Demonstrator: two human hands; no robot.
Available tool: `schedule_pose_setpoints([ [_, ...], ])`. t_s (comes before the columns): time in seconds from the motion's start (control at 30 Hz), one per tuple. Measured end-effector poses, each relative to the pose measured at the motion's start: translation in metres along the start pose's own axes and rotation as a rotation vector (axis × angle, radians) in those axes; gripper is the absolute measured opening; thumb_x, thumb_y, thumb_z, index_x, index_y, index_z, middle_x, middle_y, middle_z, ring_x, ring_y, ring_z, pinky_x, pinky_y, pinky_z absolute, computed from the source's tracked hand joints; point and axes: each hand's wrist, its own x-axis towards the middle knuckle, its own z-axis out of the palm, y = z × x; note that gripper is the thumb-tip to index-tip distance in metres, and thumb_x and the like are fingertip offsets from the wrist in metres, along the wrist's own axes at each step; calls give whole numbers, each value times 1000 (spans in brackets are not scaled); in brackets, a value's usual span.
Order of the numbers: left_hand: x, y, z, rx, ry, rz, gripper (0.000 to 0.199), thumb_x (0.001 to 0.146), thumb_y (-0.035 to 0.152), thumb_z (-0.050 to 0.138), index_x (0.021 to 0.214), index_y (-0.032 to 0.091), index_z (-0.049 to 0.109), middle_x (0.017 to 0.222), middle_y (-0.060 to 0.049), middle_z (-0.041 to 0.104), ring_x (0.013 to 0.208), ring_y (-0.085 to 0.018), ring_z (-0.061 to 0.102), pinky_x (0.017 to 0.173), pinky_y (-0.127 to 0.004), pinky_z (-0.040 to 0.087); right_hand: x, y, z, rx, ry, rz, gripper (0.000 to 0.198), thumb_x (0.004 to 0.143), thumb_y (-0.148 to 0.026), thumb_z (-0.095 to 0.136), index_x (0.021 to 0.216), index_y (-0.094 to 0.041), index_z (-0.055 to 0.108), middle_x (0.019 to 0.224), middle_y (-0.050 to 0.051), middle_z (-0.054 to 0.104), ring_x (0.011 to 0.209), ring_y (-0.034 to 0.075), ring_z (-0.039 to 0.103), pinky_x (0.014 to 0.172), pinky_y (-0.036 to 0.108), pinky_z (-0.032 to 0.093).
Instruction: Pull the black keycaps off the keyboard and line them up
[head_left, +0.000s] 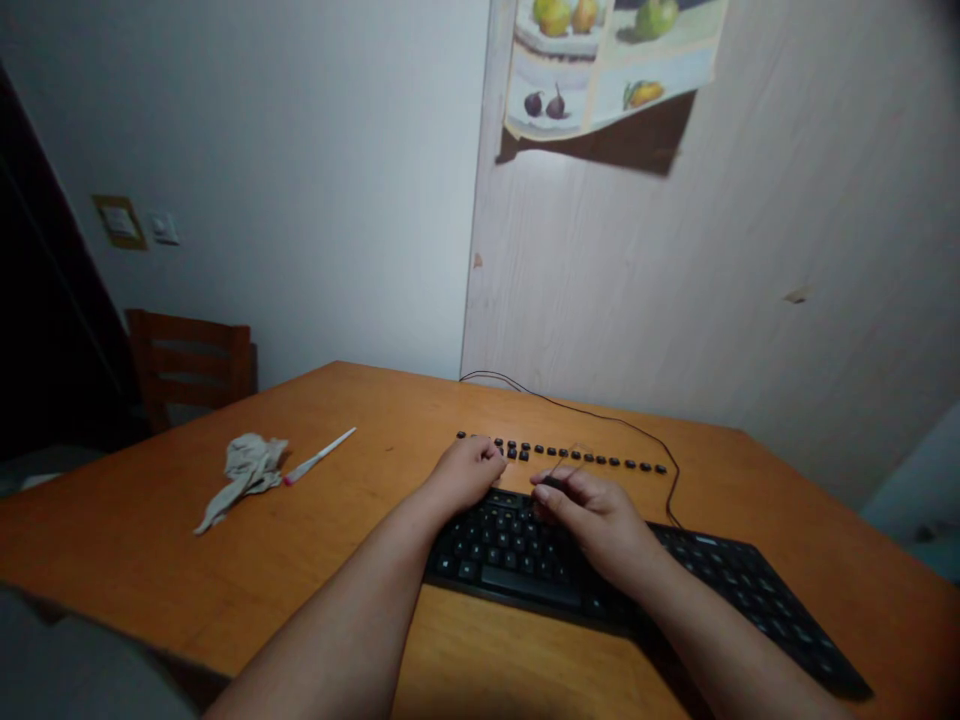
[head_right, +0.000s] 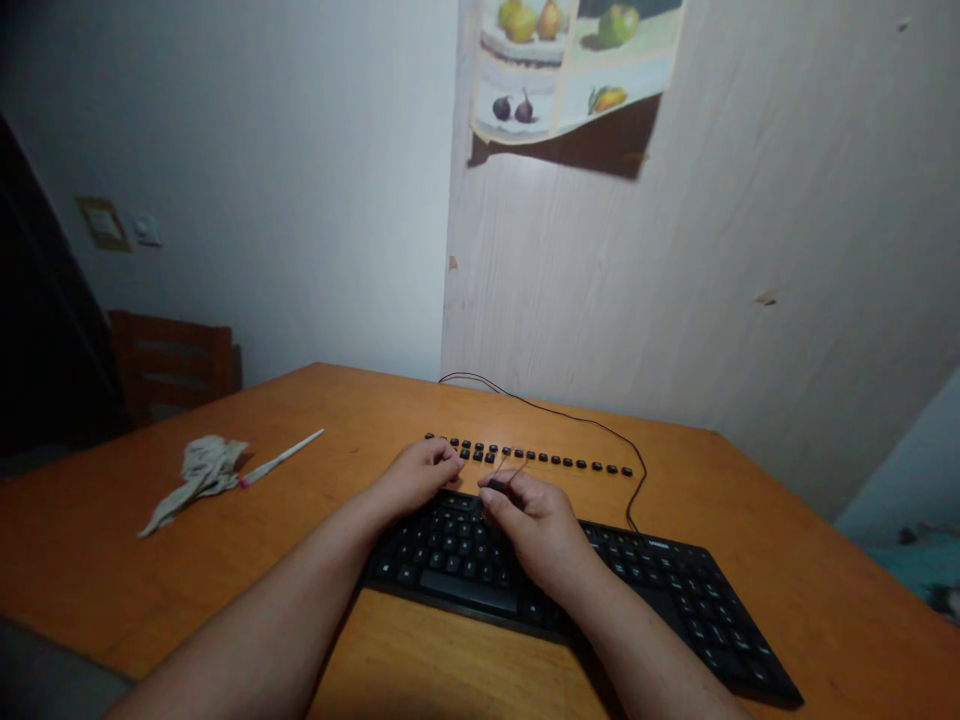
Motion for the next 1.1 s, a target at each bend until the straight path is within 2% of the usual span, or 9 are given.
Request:
schedule_pose_setpoints([
  [0.2, 0, 0, 1, 63, -12, 19, 21, 78, 34, 53, 70, 16, 60, 64, 0, 60, 62, -14, 52, 53, -23, 32, 2, -4, -2, -191, -63, -69, 19, 88, -34, 58, 96, -22, 70, 92, 3, 71, 88, 19, 63, 83, 32, 47],
  [0.3, 1, -2, 2, 77, -20, 27, 20, 77, 33, 53, 67, 16, 59, 63, 0, 59, 61, -13, 50, 52, -23, 31, 4, -5, -4, -286, -69, -123, 18, 88, -34, 59, 93, -22, 71, 91, 4, 70, 89, 20, 63, 83, 33, 46],
  [0.37, 2, -4, 3, 80, -27, 32, 20, 77, 32, 53, 66, 17, 59, 63, 0, 58, 61, -13, 50, 52, -23, 31, 6, -6, -3, -273, -96, -107, 18, 88, -35, 58, 92, -22, 70, 89, 3, 70, 86, 20, 63, 81, 32, 47],
  [0.5, 2, -5, 5, 61, -23, 33, 21, 78, 35, 54, 69, 17, 60, 65, -1, 59, 61, -14, 51, 52, -24, 31, 9, -7, 3, -200, -144, -10, 20, 89, -38, 54, 88, -23, 67, 76, 0, 67, 70, 17, 61, 65, 28, 47],
  [0.63, 1, -4, 6, 52, -16, 32, 21, 78, 36, 54, 70, 17, 61, 66, -2, 60, 61, -15, 51, 53, -24, 32, 12, -4, 9, -168, -166, 59, 20, 87, -40, 56, 85, -23, 65, 63, -2, 60, 53, 14, 53, 50, 24, 40],
  [0.77, 1, -3, 5, 89, -29, 38, 19, 77, 34, 54, 68, 18, 61, 65, -1, 60, 60, -14, 50, 52, -24, 31, 17, 2, 10, -173, -97, 91, 18, 81, -39, 63, 80, -21, 63, 59, -4, 55, 50, 11, 47, 46, 22, 33],
  [0.9, 0, -1, 5, 133, -57, 57, 18, 76, 34, 54, 68, 18, 60, 66, -1, 60, 61, -15, 50, 51, -24, 30, 22, 13, 14, -192, 1, 153, 28, 75, -46, 68, 72, -19, 59, 52, -6, 48, 46, 9, 37, 45, 23, 27],
  [1.1, -2, -2, 5, 109, -145, 72, 15, 71, 33, 59, 72, 19, 65, 72, -2, 66, 65, -16, 55, 53, -24, 33, 17, 18, 19, -124, 124, 168, 29, 74, -44, 67, 67, -20, 54, 52, -5, 49, 48, 11, 40, 48, 24, 30],
])
